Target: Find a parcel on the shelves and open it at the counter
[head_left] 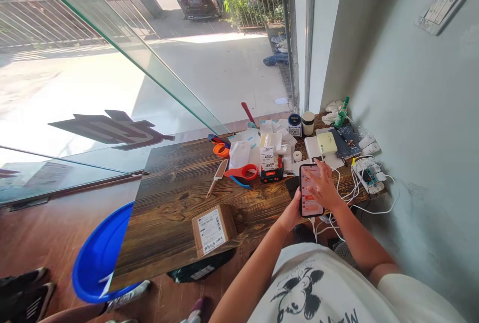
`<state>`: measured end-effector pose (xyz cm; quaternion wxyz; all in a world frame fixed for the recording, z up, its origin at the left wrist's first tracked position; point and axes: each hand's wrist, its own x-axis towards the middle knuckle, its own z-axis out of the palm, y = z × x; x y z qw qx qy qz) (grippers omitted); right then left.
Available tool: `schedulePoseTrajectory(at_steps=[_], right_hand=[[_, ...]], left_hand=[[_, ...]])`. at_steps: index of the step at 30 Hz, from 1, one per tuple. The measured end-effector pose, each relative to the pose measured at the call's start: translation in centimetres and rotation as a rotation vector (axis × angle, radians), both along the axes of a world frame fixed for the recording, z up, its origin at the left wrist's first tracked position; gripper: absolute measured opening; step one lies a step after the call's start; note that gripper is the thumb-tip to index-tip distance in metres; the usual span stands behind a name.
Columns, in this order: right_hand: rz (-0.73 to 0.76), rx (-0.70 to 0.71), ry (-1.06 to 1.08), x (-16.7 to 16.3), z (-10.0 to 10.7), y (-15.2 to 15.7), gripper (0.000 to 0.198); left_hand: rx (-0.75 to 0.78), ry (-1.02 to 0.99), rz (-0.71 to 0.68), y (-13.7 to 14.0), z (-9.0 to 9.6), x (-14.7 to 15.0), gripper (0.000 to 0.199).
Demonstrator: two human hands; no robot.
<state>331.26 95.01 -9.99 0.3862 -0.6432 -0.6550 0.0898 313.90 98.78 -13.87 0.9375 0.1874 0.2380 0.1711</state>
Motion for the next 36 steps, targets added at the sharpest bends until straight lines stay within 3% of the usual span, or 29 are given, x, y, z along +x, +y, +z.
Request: schedulePoseTrajectory(at_steps=[4, 7, 9, 19, 33, 36], right_hand=[[-0.151, 0.002, 0.42, -0.7, -0.5, 0.0, 0.08], [-0.238, -0.114, 0.878, -1.1, -1.3, 0.1, 0.078], [-0.232, -0.193, 1.027, -1.2, -1.7, 0.3, 0.07], [-0.236, -0.276, 1.135, -0.7, -1.8, 0.5, 0.055], [-0.218, -0.257, 1.118, -1.3, -1.4, -0.1, 0.066], [-0.235, -0.164, 0.987, -1.3, -1.0, -0.8, 0.071]], left_hand=[[0.009, -0.041, 0.02, 0.0, -0.1, -0.1, 0.066], [0.009, -0.046, 0.042, 0.0, -0.1, 0.0, 0.064], [0.006, -0.036, 0.047, 0.0, -0.1, 0.0, 0.062], [0.008, -0.023, 0.006, -0.1, -0.1, -0.2, 0.066], [0.033, -0.024, 0.038, -0.6, 0.4, 0.0, 0.065], [0.042, -0.026, 0.042, -0.6, 0.6, 0.2, 0.062]])
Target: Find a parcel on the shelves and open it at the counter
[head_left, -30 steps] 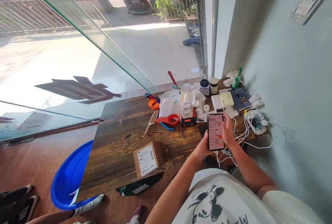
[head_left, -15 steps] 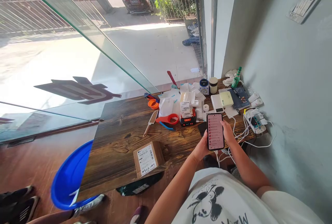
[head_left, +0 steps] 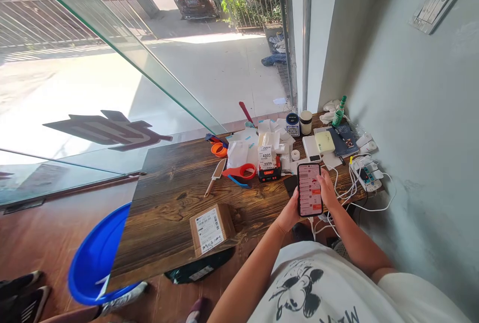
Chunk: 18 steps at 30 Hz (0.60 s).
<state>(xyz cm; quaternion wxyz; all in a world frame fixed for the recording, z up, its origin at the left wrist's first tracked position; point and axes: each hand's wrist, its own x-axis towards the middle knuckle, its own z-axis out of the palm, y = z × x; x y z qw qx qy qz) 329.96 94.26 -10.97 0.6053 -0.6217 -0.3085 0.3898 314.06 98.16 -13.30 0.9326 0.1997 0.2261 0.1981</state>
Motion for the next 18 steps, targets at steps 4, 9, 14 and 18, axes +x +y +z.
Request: schedulePoseTrajectory(at_steps=[4, 9, 14, 18], right_hand=[[0.038, 0.134, -0.573, 0.6, 0.8, -0.7, 0.075], [0.199, 0.148, -0.877, 1.5, 1.4, -0.5, 0.067], [0.072, 0.203, -0.82, 1.2, 1.0, -0.9, 0.072], [0.007, 0.267, -0.768, 0.9, -0.3, -2.3, 0.068]], left_hand=[[0.021, 0.013, -0.002, -0.1, 0.4, 0.1, 0.063], [0.008, 0.032, -0.023, -0.3, 0.7, 0.0, 0.066], [0.019, 0.01, -0.015, -0.4, 0.8, 0.1, 0.057], [0.028, 0.012, 0.015, -0.2, 0.8, -0.1, 0.053]])
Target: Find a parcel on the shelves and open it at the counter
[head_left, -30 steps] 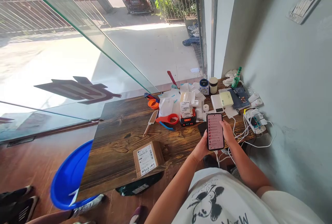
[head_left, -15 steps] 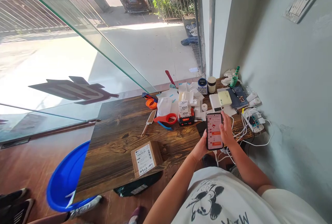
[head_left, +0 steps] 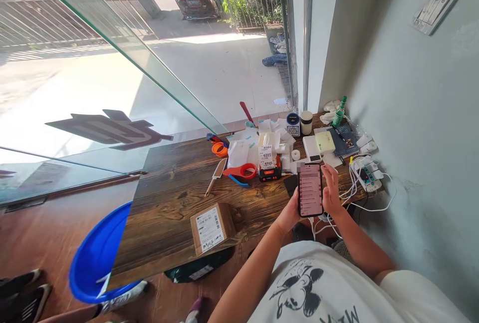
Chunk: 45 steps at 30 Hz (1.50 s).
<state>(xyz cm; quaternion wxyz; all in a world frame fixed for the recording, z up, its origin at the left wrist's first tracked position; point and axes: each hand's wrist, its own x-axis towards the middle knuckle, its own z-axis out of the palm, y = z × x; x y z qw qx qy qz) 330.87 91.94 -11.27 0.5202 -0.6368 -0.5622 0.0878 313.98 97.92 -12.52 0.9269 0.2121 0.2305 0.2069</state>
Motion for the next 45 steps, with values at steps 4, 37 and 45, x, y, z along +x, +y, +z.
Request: schedulePoseTrajectory(at_steps=[4, 37, 45], right_hand=[[-0.022, -0.041, -0.045, -0.1, -1.5, -1.4, 0.076], [0.453, -0.42, 0.685, 0.2, -0.4, -2.2, 0.074], [0.423, -0.401, 0.725, -0.3, -1.7, -2.4, 0.077]], left_hand=[[-0.014, 0.004, 0.004, 0.1, -0.1, -0.2, 0.053], [-0.012, 0.0, 0.029, -0.4, 1.3, 0.0, 0.043], [-0.045, 0.025, 0.021, -0.2, 2.4, -0.3, 0.075]])
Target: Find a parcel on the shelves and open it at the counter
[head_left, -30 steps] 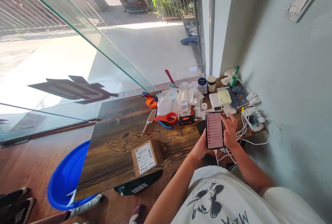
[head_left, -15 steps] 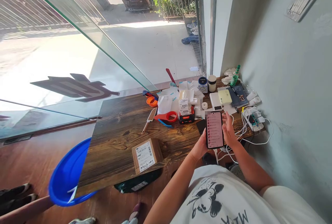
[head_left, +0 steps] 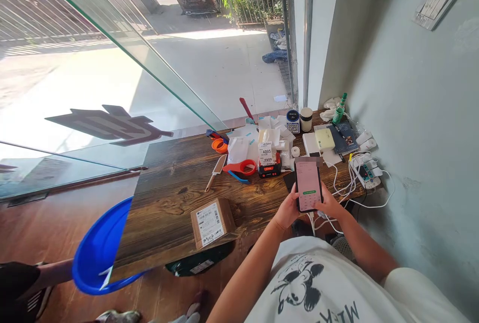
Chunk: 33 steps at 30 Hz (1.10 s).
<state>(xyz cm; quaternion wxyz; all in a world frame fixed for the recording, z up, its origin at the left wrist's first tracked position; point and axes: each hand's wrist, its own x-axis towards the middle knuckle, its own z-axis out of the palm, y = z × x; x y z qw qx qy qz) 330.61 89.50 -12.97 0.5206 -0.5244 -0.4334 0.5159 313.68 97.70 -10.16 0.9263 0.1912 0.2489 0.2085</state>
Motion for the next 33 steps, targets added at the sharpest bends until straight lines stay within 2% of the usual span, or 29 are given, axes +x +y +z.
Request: schedulePoseTrajectory(at_steps=[7, 13, 15, 17, 21, 24, 33], right_hand=[[0.017, -0.011, -0.007, 0.0, 0.4, 0.1, 0.078], [0.033, -0.003, -0.006, -0.3, 0.5, 0.1, 0.077], [0.032, 0.012, -0.022, -0.5, 0.4, 0.1, 0.071], [-0.031, 0.045, -0.115, -0.7, 0.4, 0.1, 0.069], [-0.237, 0.221, -0.494, -0.7, 0.8, -0.1, 0.085], [-0.276, 0.342, -0.719, -0.5, 1.4, -0.1, 0.079], [-0.371, 0.381, -0.97, -0.1, 2.6, 0.4, 0.063]], left_hand=[[-0.001, 0.008, -0.022, 0.1, 0.2, -0.3, 0.09], [0.024, 0.06, 0.003, 0.0, 0.0, -0.1, 0.092], [0.021, 0.06, 0.006, 0.0, 0.0, -0.1, 0.091], [0.01, 0.043, 0.001, 0.0, 0.1, -0.2, 0.091], [0.003, -0.007, 0.011, -0.1, 0.2, -0.4, 0.093], [0.013, -0.015, 0.029, -0.3, 0.2, -0.3, 0.094], [0.017, -0.059, 0.009, -0.5, 0.5, -0.2, 0.093]])
